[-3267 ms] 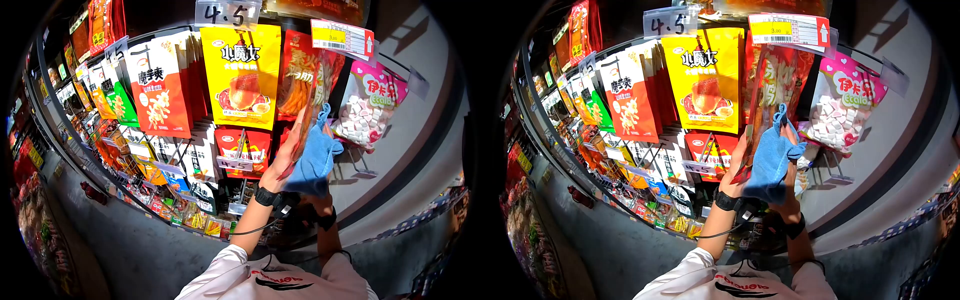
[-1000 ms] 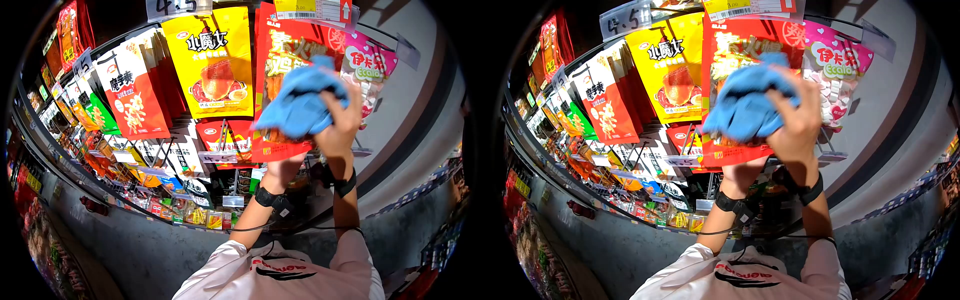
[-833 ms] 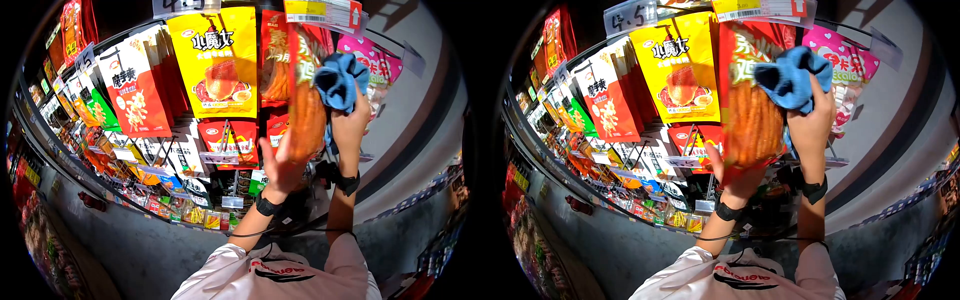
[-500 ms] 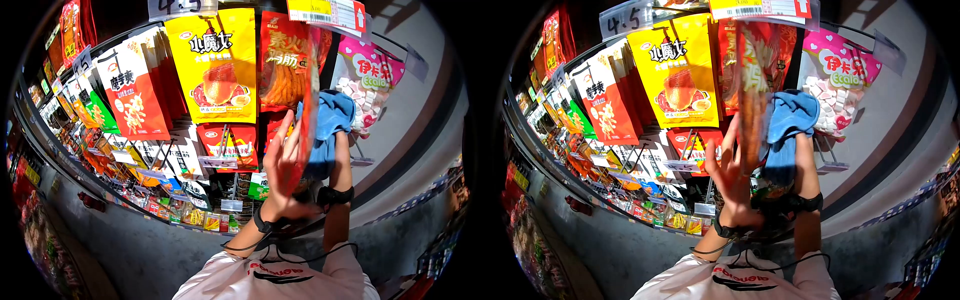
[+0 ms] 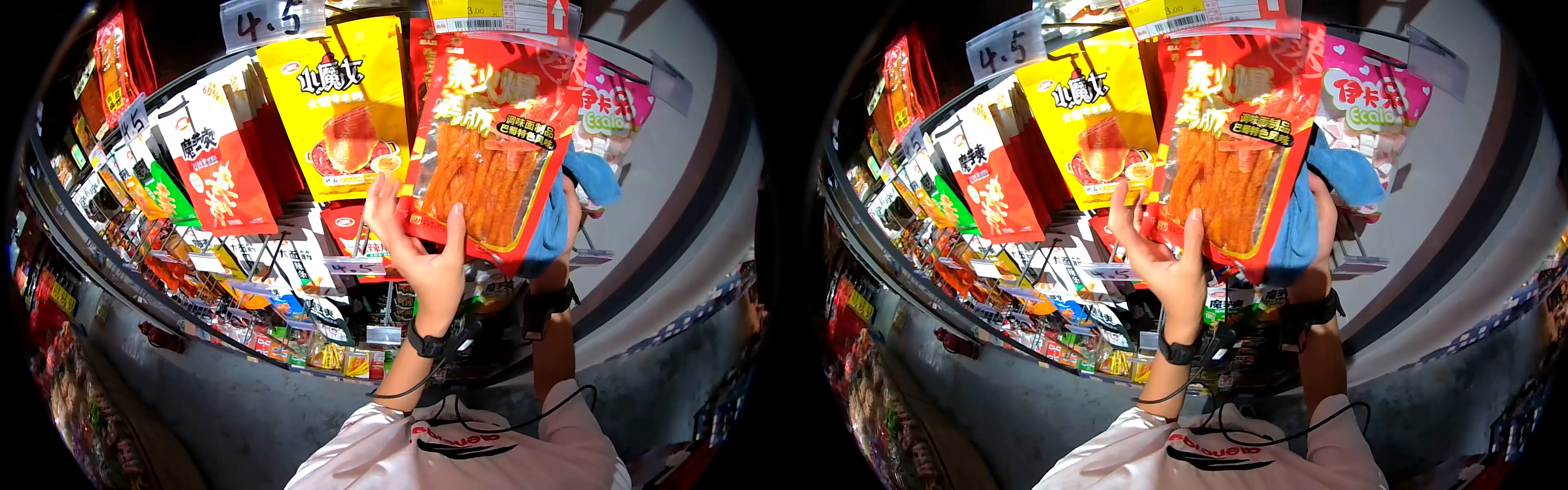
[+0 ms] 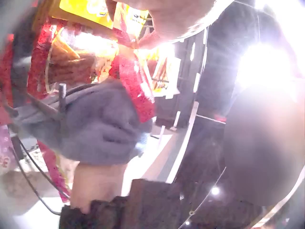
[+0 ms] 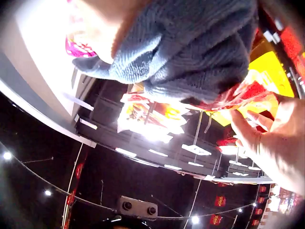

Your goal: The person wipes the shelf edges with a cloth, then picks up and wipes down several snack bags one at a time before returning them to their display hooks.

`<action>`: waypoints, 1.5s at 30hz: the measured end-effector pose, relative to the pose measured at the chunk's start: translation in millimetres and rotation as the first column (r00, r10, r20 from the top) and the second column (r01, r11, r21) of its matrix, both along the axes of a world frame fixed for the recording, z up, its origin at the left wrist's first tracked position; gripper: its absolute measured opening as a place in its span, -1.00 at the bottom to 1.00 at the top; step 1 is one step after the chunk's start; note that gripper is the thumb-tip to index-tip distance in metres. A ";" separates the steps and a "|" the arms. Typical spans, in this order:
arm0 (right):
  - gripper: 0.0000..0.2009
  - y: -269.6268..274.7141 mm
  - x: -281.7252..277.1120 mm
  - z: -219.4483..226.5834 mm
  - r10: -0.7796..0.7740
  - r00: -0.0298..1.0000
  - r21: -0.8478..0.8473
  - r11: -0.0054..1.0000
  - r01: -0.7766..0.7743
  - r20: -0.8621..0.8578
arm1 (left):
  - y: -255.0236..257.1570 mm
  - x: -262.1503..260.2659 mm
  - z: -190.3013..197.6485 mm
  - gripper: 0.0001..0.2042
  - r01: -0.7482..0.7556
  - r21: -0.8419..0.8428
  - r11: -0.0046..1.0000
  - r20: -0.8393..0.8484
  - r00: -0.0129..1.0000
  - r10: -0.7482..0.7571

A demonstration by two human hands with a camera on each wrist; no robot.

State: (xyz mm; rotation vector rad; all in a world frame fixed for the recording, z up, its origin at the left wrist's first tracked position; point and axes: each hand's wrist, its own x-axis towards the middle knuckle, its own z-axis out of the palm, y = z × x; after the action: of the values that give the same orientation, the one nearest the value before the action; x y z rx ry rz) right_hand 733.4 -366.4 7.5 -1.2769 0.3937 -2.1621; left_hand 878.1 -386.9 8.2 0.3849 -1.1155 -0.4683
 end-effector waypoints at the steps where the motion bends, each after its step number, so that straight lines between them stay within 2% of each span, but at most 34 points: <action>1: -0.72 0.8 7.6 4.8 0.051 0.992 0.020 0.998 -0.053 0.117 | -4.3 4.5 -0.7 -0.49 -0.217 -0.063 0.974 0.239 0.945 0.225; 2: -0.71 9.4 23.8 7.3 0.040 0.978 0.005 0.999 -0.042 0.205 | -3.9 4.3 2.8 -0.70 -0.276 -0.065 0.959 0.368 0.886 0.280; 3: -0.66 0.0 8.3 -16.5 -0.141 0.979 0.212 0.971 0.109 0.144 | -8.1 7.4 6.1 -0.55 -0.319 -0.150 0.936 0.493 0.796 0.350; 4: -0.62 10.7 24.7 -17.3 -0.149 0.962 0.283 0.956 0.081 0.228 | -12.2 6.1 11.1 -0.45 -0.088 -0.130 0.988 0.478 0.867 0.140; 6: -0.57 18.1 38.3 -19.0 -0.154 0.940 0.360 0.932 0.036 0.305 | -18.6 1.2 20.9 -0.31 0.292 -0.097 0.951 0.445 0.868 -0.221; 7: -0.56 12.4 32.2 -21.7 -0.223 0.968 0.350 0.921 0.169 0.119 | -21.4 -1.4 25.0 -0.25 0.431 -0.083 0.899 0.431 0.829 -0.357; 9: -0.54 -6.5 13.6 -27.5 -0.355 0.902 0.250 0.876 0.412 -0.245 | -23.4 0.2 34.6 -0.18 0.615 -0.082 0.784 0.416 0.736 -0.534; 12: -0.51 -37.4 -11.4 -23.1 -0.532 0.532 -0.062 0.744 0.666 -0.658 | -18.5 -1.8 36.5 -0.20 0.709 0.008 0.706 0.354 0.658 -0.665; 14: -0.51 -14.1 20.9 54.7 -0.658 0.514 -0.347 0.740 0.576 -0.551 | -9.8 -1.0 46.0 -0.22 0.717 -0.020 0.697 0.353 0.657 -0.666; 15: -0.60 -19.2 21.7 63.6 -0.816 0.312 -0.483 0.548 0.682 -0.486 | -5.9 -1.4 48.5 -0.24 0.717 -0.052 0.695 0.343 0.666 -0.662; 16: -0.63 -22.6 16.6 53.5 -0.728 0.417 -0.378 0.656 0.653 -0.545 | -10.6 -5.3 42.0 -0.28 0.726 -0.128 0.676 0.323 0.675 -0.664; 17: -0.66 -30.4 11.7 37.5 -0.626 0.517 -0.267 0.750 0.605 -0.585 | -20.3 -12.1 23.7 -0.32 0.777 0.143 0.613 0.106 0.604 -0.790; 18: -0.69 -31.8 12.4 20.0 -0.646 0.478 -0.283 0.726 0.627 -0.595 | -17.9 -12.3 21.2 -0.36 0.814 0.095 0.573 0.054 0.570 -0.820; 19: -0.69 -21.7 16.5 10.4 -0.756 0.227 -0.486 0.589 0.646 -0.614 | -16.2 -10.7 20.5 -0.40 0.844 0.040 0.535 0.003 0.535 -0.845; 20: -0.67 -2.5 38.8 9.4 -0.548 0.621 -0.156 0.806 0.570 -0.560 | -21.7 -6.5 27.2 -0.39 0.875 0.037 0.482 0.045 0.480 -0.876; 21: -0.64 12.3 60.0 15.8 -0.264 0.899 0.145 0.933 0.330 -0.349 | -23.0 -4.0 19.2 -0.44 0.934 0.026 0.357 -0.089 0.358 -0.929; 23: -0.53 18.4 64.5 27.5 -0.650 0.484 -0.398 0.751 0.527 -0.585 | -23.6 -4.5 17.2 -0.42 0.927 -0.006 0.375 -0.037 0.375 -0.926; 24: -0.44 17.4 52.9 31.7 -0.730 0.308 -0.563 0.673 0.479 -0.611 | -23.1 -4.8 16.1 -0.41 0.923 -0.027 0.385 0.019 0.385 -0.923; 27: -0.56 -4.0 26.1 36.9 -0.731 0.371 -0.436 0.655 0.617 -0.573 | -19.8 -5.5 11.0 -0.37 0.914 -0.071 0.398 0.191 0.404 -0.895; 29: -0.63 -15.0 27.1 61.9 -0.662 0.597 -0.200 0.728 0.655 -0.453 | -17.4 -9.8 11.4 -0.36 0.910 -0.089 0.406 0.242 0.415 -0.877; 30: -0.64 -26.9 2.3 59.7 -0.543 0.455 -0.070 0.692 0.718 -0.705 | -15.5 -14.7 16.7 -0.33 0.876 -0.012 0.483 0.206 0.475 -0.856; 31: -0.65 -28.5 -10.4 56.5 -0.527 0.226 -0.208 0.641 0.739 -0.819 | -11.7 -16.6 24.0 -0.31 0.832 0.067 0.551 0.174 0.534 -0.828; 32: -0.64 -39.2 -10.7 39.9 -0.693 0.262 -0.390 0.631 0.671 -0.672 | 0.7 -4.6 42.2 -0.29 0.742 -0.082 0.665 0.358 0.645 -0.675; 33: -0.64 -46.8 -10.9 25.0 -0.814 0.314 -0.559 0.569 0.603 -0.489 | -13.5 -11.3 35.6 -0.30 0.750 -0.192 0.633 0.356 0.654 -0.668; 34: -0.59 -35.1 -1.3 22.9 -0.802 0.246 -0.603 0.577 0.550 -0.544 | -11.2 -10.0 36.3 -0.30 0.670 -0.183 0.720 0.355 0.728 -0.587; 35: -0.55 -18.7 6.4 0.8 -0.643 0.337 -0.376 0.713 0.591 -0.688 | -8.1 -7.8 38.0 -0.30 0.582 -0.180 0.793 0.355 0.790 -0.500; 36: -0.55 -38.6 -14.4 -56.5 -0.370 0.552 -0.121 0.892 0.435 -0.747 | -7.2 -3.4 39.9 -0.32 0.576 -0.125 0.807 0.342 0.789 -0.510; 37: -0.54 -15.1 1.6 -62.7 -0.379 0.604 -0.094 0.889 0.448 -0.701 | -5.4 -4.2 44.9 -0.33 0.431 -0.167 0.887 0.357 0.865 -0.353; 38: -0.49 -13.5 7.1 -92.5 -0.649 0.317 -0.370 0.695 0.616 -0.691 | -17.1 -9.7 37.3 -0.34 0.372 -0.152 0.916 0.390 0.874 -0.290; 39: -0.48 -3.8 7.0 -96.4 -0.592 0.217 -0.359 0.698 0.619 -0.777 | -23.3 -14.2 38.7 -0.36 0.309 -0.139 0.941 0.425 0.877 -0.225; 40: -0.49 2.3 3.0 -94.9 -0.587 0.241 -0.333 0.698 0.633 -0.773 | -21.1 -17.4 36.9 -0.39 0.192 -0.173 0.966 0.462 0.882 -0.092; 41: -0.49 4.4 -2.5 -88.7 -0.580 0.328 -0.272 0.715 0.644 -0.745 | -15.7 -22.2 36.6 -0.42 0.052 -0.202 0.978 0.482 0.874 0.053; 43: -0.50 10.1 -8.0 -60.3 -0.498 0.619 -0.043 0.799 0.600 -0.608 | -4.2 -24.8 45.4 -0.48 -0.164 -0.346 0.924 0.594 0.725 0.350; 45: -0.50 18.7 -13.7 -39.0 -0.264 0.932 0.219 0.922 0.320 -0.250 | -0.2 -29.1 56.3 -0.49 -0.218 -0.443 0.869 0.646 0.595 0.478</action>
State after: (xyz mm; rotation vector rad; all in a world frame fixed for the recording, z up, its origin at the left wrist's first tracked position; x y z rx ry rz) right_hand 719.7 -347.7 -31.5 -1.3756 0.9808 -2.1243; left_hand 849.0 -387.2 64.5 0.5161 -1.8377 0.2913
